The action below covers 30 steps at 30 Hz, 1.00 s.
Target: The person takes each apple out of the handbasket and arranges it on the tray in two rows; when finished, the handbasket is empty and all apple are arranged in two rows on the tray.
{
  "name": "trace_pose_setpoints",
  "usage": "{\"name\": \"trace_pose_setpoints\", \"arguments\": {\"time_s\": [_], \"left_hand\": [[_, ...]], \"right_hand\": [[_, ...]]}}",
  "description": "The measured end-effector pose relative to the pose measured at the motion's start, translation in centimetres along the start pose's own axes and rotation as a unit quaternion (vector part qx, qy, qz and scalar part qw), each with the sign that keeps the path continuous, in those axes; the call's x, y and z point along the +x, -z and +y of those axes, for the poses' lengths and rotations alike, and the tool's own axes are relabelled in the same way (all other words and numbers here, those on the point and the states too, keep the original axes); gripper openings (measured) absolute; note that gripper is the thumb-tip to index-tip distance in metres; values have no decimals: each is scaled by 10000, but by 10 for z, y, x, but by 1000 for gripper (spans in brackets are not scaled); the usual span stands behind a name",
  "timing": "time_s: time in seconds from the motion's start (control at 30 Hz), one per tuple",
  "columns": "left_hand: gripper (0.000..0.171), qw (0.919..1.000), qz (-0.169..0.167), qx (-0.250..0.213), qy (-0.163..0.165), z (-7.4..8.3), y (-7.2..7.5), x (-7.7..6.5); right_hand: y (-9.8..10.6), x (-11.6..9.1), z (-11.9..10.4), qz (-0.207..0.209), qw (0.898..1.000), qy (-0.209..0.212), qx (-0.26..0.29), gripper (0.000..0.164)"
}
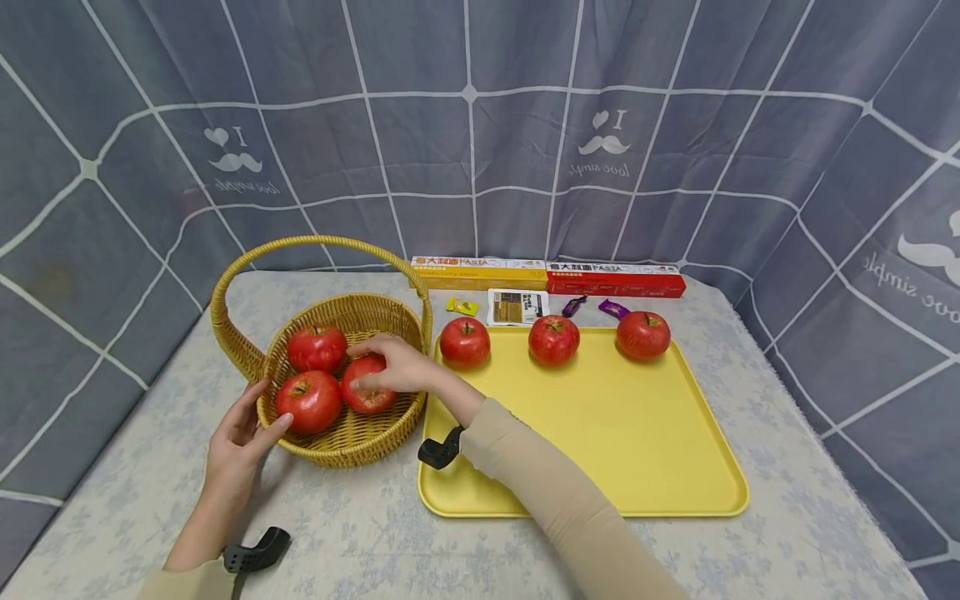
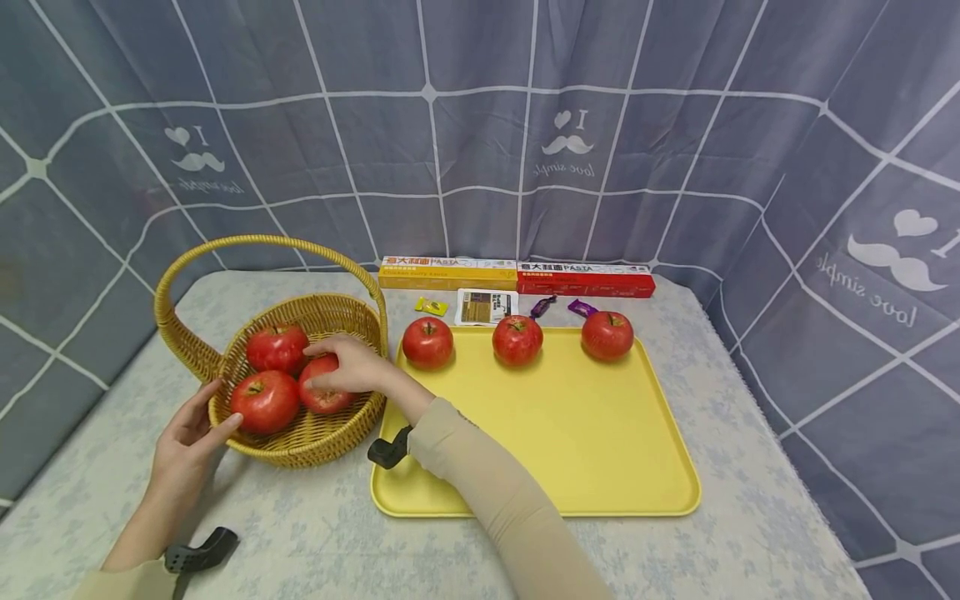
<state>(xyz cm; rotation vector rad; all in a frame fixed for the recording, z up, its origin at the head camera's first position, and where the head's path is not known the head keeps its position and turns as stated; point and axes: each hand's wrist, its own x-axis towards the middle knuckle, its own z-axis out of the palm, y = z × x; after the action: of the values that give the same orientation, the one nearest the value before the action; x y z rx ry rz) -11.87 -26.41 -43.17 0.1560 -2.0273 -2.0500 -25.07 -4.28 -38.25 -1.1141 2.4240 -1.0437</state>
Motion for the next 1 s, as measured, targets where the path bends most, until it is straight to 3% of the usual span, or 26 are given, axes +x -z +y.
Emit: {"name": "trace_pose_setpoints", "arguments": {"time_s": [0.17,0.4,0.53,0.7,0.87,1.0], "left_hand": [[65,10000,7,-19,7,0,0,0],[65,10000,39,-79,-32,0,-1,-1],[65,9999,20,-84,-59,0,-1,0],[65,10000,18,-57,-15,0,0,0],[65,10000,20,-74,4,-1,1,0],[65,9999,-14,-128,-11,-1,1,0]], "right_hand": [[-2,-3,-6,-186,9996,-33,-206,47],[-5,-11,-18,-903,9937,-237,-616,52],[-5,-17,-23,-935,9916,-370,-813,48],[-8,-24,-18,-496,9971,29,-574,47],[-5,-40,-15,292,9985,461,-106,69],[5,-62,-17,662,9951,708,178,81]]}}
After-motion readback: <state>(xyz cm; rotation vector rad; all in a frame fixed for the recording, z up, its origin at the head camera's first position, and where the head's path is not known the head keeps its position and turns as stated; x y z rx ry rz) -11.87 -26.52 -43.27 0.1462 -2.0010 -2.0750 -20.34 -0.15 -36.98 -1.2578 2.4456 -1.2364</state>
